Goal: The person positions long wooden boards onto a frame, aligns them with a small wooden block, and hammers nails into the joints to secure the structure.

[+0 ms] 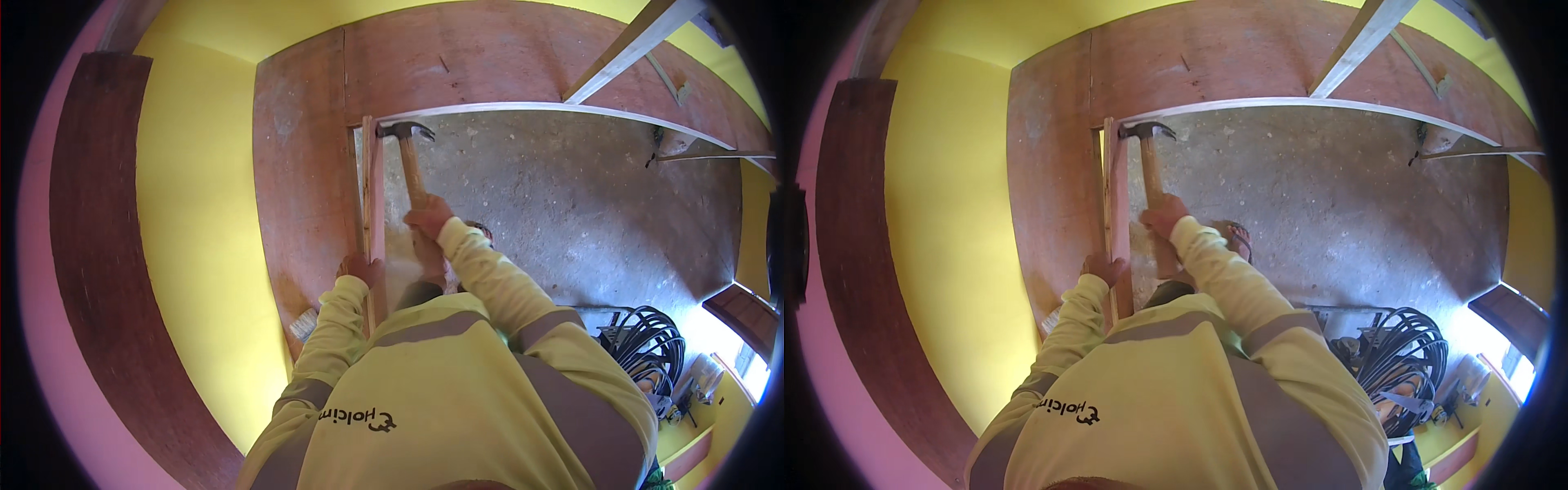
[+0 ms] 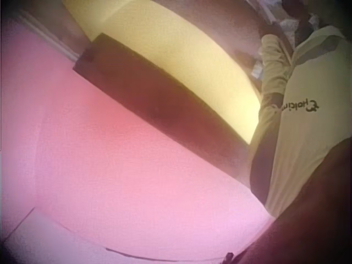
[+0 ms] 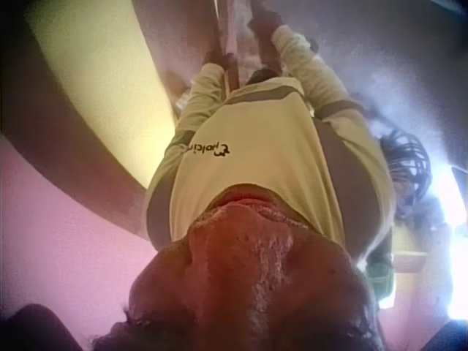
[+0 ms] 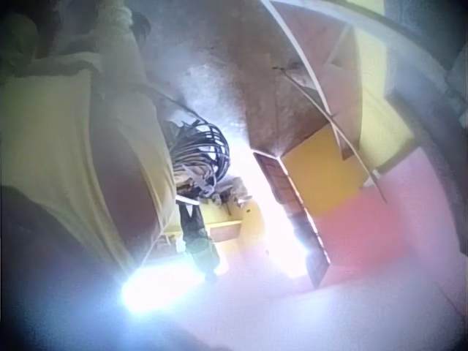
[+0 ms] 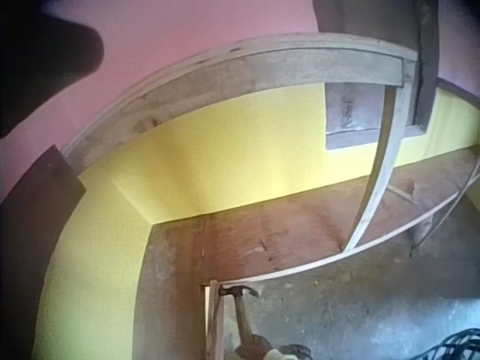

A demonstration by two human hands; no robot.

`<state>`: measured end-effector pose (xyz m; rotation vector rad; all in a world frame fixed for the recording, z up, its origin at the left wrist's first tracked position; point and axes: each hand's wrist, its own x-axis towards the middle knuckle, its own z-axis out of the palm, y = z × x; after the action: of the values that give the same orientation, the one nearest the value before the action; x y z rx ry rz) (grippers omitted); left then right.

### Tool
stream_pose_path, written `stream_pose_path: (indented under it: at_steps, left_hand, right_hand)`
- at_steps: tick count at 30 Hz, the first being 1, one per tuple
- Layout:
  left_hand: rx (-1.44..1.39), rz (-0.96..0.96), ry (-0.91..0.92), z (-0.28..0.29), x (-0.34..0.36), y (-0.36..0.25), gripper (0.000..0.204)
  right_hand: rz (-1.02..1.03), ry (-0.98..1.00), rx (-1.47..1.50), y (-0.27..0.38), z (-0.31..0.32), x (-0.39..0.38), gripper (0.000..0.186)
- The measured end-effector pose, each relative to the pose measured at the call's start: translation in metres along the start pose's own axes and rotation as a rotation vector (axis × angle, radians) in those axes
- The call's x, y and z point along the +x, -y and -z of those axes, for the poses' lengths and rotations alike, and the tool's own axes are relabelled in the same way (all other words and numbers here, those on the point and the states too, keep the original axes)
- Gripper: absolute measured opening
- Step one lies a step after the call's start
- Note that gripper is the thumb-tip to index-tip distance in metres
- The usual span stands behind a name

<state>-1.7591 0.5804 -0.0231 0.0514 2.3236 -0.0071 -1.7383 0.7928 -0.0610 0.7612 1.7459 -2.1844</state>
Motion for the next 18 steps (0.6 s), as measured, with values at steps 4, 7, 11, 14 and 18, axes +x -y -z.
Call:
stream_pose_path:
  at_steps: [4,7,11,14,18]
  left_hand:
    - [0.044,0.01,-0.056,-0.011,0.005,0.01,0.051]
    - [0.067,0.027,-0.019,0.003,0.0,0.005,0.051]
    - [0.25,-0.283,-0.137,0.06,-0.028,-0.023,0.055]
    - [-0.04,-0.395,-0.123,0.078,-0.014,-0.057,0.056]
    - [-0.17,-0.407,-0.21,0.05,0.033,-0.099,0.051]
  right_hand:
    - [-0.197,-0.08,0.258,0.0,0.013,-0.022,0.019]
    - [-0.223,-0.166,0.164,0.03,-0.001,-0.028,0.022]
    - [-0.105,-0.005,-0.072,0.006,-0.011,-0.01,0.028]
    - [-0.021,-0.141,-0.183,0.0,-0.024,-0.022,0.045]
    - [0.285,0.029,-0.36,0.008,-0.038,-0.056,0.054]
